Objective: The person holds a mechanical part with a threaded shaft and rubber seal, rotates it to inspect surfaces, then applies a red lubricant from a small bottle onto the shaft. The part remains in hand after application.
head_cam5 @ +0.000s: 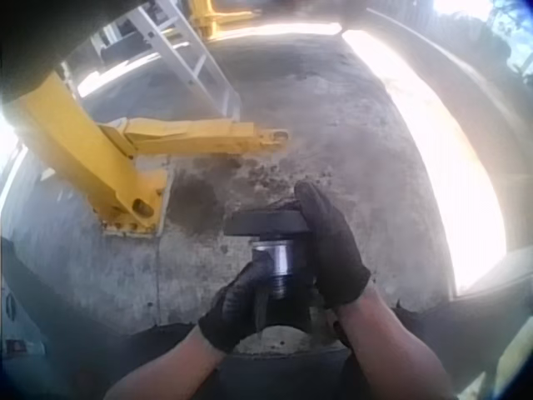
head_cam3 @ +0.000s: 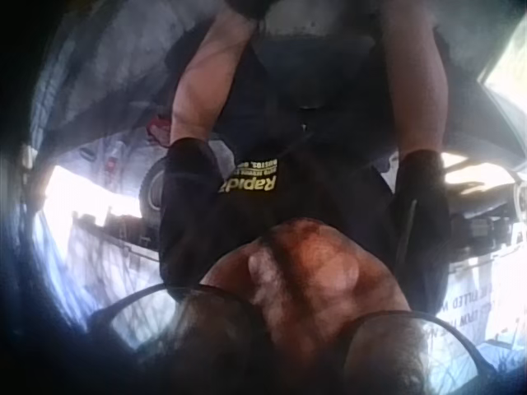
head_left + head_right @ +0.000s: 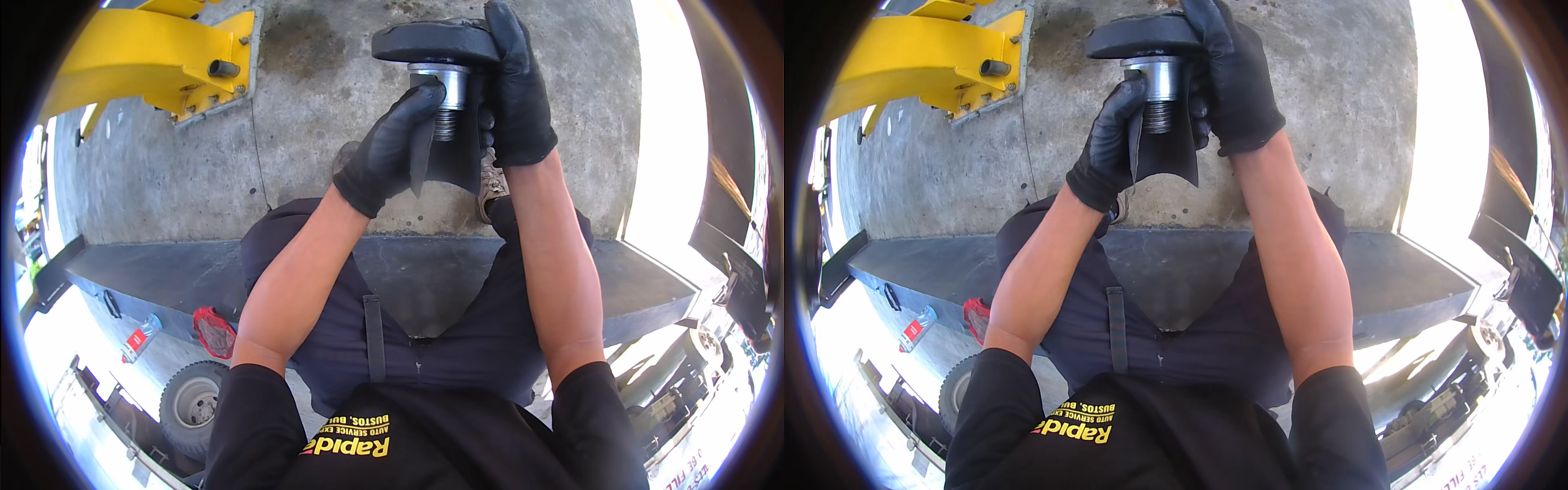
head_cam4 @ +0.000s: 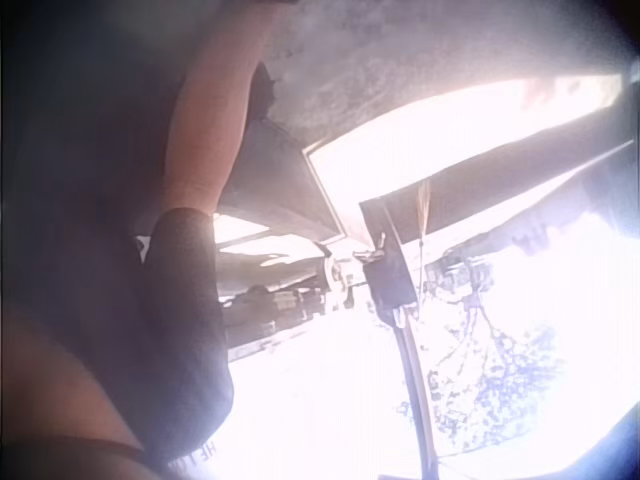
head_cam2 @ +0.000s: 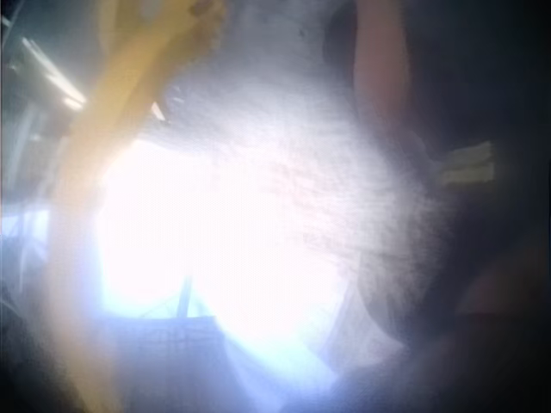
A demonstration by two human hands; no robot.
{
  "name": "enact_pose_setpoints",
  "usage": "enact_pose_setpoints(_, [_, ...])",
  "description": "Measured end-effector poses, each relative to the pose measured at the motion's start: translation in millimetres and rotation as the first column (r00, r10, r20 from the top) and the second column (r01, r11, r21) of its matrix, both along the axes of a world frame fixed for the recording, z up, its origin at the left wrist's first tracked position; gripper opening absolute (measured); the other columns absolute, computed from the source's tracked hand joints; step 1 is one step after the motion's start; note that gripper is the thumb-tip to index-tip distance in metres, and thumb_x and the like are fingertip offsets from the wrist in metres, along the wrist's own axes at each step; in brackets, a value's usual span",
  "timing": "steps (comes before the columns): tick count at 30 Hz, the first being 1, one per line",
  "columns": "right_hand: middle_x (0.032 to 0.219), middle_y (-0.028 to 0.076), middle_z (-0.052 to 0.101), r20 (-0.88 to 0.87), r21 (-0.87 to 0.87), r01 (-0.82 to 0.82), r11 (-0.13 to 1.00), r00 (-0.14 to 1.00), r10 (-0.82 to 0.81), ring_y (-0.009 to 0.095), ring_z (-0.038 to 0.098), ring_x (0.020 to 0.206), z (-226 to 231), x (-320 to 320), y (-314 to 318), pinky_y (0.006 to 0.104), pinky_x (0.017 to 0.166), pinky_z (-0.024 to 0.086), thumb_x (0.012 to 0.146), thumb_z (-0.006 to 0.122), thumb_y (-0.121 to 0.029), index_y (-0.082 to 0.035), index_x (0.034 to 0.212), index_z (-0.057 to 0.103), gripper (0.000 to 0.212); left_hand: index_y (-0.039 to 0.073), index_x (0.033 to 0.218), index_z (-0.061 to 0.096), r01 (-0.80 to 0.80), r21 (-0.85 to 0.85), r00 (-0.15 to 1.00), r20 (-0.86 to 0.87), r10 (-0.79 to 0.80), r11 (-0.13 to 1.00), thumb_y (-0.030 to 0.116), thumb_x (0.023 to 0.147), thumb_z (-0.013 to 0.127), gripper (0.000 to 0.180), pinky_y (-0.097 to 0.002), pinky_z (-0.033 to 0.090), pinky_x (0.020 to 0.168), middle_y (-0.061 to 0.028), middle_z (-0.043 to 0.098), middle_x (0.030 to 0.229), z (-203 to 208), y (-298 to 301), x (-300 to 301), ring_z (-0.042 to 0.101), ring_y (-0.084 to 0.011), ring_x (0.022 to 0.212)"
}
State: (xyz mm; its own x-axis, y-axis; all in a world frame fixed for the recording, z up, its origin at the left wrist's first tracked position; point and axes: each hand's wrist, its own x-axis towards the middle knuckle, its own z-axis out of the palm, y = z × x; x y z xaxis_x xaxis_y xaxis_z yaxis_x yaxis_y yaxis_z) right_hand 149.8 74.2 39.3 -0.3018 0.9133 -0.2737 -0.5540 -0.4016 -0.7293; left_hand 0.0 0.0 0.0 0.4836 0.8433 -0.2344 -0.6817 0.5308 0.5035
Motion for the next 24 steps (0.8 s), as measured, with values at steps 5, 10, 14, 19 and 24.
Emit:
enact_pose_setpoints(5, [0.101,0.004,0.076,0.349,0.221,0.1,0.97,0.921,-0.174,0.013,0.07,0.088,7,-9,-2,0.0304,0.079,0.056,0.113,0.065,-0.043,-0.004,0.116,0.076,0.041,0.001,0.151,0.058,0.02,0.06,1.0,0.003,-0.02,0.998,0.052,0.106,0.066,0.068,-0.0474,0.062,0.097,-0.0193,0.074,0.127,-8,11,-7,0.076,-0.0329,0.108])
enact_pose_setpoints(10, [0.088,0.001,0.073,0.505,0.178,0.022,0.984,0.856,-0.111,0.011,0.066,0.08,3,0,-3,0.0281,0.072,0.051,0.111,0.068,-0.042,-0.002,0.103,0.079,0.042,-0.001,0.138,0.069,-0.061,0.177,0.868,-0.477,0.14,0.982,0.036,0.109,0.068,0.047,-0.0344,0.059,0.097,-0.0138,0.076,0.12,5,6,-11,0.074,-0.0192,0.107])
enact_pose_setpoints(14, [0.084,0.002,0.074,0.546,0.273,0.014,0.962,0.821,-0.167,0.011,0.064,0.073,-1,-10,-5,0.0284,0.069,0.051,0.111,0.068,-0.042,-0.001,0.1,0.079,0.044,0.0,0.128,0.075,-0.14,0.344,0.772,-0.55,0.32,0.928,0.032,0.105,0.073,0.039,-0.0319,0.058,0.092,-0.0094,0.078,0.112,5,1,-3,0.075,-0.0151,0.103])
enact_pose_setpoints(19, [0.085,0.007,0.081,0.769,0.428,-0.031,0.903,0.537,-0.346,0.012,0.071,0.078,-12,-23,-14,0.0291,0.077,0.055,0.097,0.084,-0.047,-0.009,0.105,0.088,0.039,-0.001,0.118,0.077,-0.127,0.242,0.487,-0.83,0.273,0.962,0.036,0.096,0.08,0.043,-0.0353,0.06,0.082,-0.0114,0.081,0.102,-7,8,-1,0.079,-0.0197,0.092])
enact_pose_setpoints(24, [0.079,0.007,0.079,0.863,0.411,-0.153,0.899,0.383,-0.329,0.011,0.067,0.072,-5,-29,-17,0.0304,0.07,0.054,0.103,0.077,-0.047,-0.001,0.099,0.085,0.047,-0.002,0.116,0.076,-0.066,0.228,0.37,-0.899,0.236,0.971,0.037,0.093,0.083,0.046,-0.0361,0.06,0.079,-0.0152,0.082,0.101,-13,6,-8,0.08,-0.0217,0.086])
